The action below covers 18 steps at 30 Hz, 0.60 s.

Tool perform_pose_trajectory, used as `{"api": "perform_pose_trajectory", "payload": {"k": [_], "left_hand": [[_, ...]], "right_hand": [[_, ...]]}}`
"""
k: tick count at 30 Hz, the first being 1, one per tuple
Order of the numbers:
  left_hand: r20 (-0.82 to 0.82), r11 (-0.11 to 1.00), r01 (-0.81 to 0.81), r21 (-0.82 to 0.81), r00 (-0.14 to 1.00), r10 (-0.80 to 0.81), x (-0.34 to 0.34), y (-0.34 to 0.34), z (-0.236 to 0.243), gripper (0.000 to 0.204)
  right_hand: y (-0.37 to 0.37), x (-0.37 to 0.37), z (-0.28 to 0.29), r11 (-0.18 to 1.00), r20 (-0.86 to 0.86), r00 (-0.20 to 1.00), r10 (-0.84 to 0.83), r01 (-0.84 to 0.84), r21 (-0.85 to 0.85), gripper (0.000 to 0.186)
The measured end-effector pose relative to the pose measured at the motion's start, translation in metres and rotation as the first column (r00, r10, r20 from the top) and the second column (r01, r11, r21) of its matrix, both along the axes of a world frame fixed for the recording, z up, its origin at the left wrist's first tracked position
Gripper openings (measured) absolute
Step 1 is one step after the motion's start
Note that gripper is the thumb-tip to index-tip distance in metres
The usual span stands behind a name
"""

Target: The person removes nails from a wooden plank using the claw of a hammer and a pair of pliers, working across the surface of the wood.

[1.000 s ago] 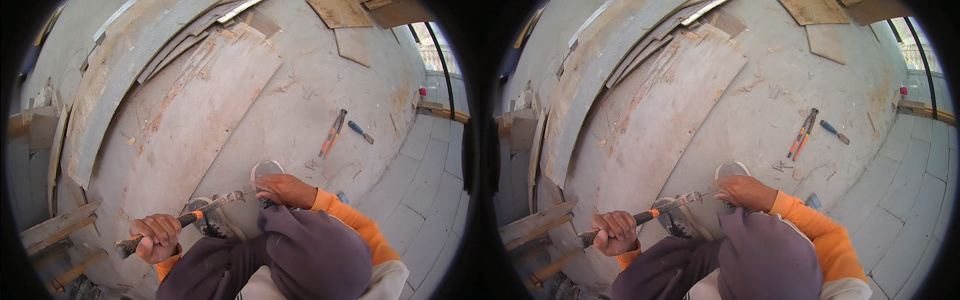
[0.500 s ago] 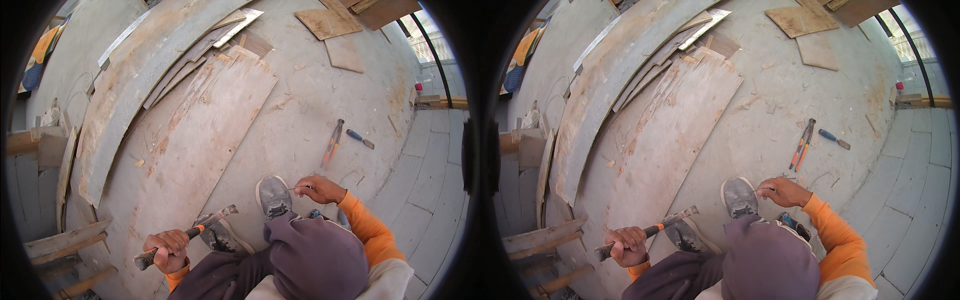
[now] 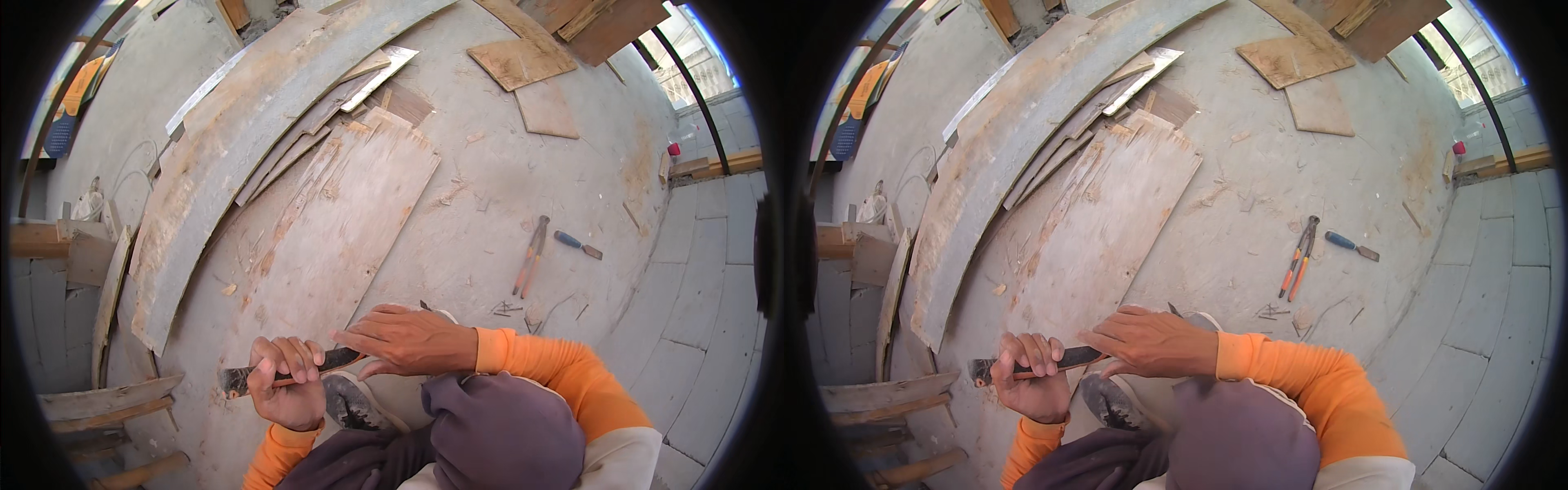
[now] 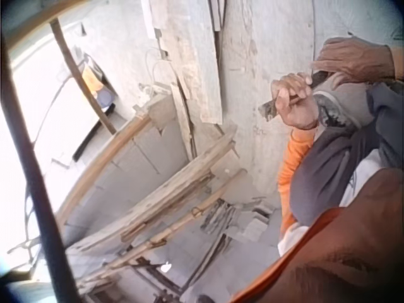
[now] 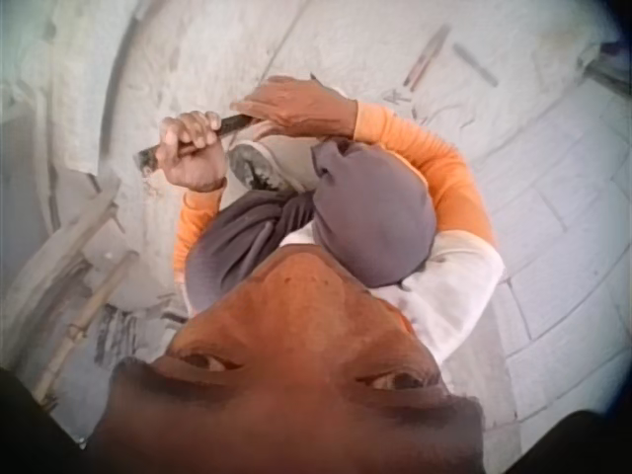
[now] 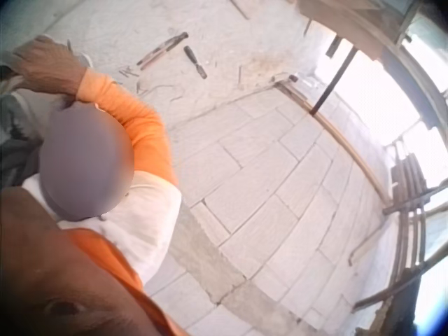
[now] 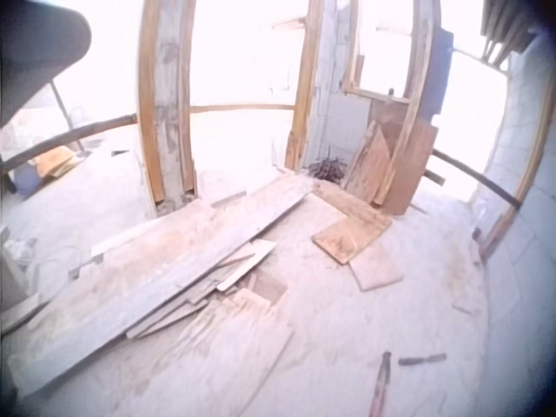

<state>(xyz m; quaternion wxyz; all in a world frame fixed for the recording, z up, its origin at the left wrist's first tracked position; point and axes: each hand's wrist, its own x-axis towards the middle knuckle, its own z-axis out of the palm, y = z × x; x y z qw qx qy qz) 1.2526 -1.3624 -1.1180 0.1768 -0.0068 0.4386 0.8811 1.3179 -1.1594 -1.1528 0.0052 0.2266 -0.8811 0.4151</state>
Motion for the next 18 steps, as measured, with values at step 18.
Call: {"api": "perform_pose_trajectory", "payload": {"k": [18], "left_hand": [[0.043, -0.415, -0.106, -0.904, 0.942, -0.333, 0.026, -0.336, -0.191, 0.059]], "right_hand": [[0.135, 0.117, -0.051, 0.746, 0.638, 0.526, -0.562, -0.011, 0.666, 0.045]]}}
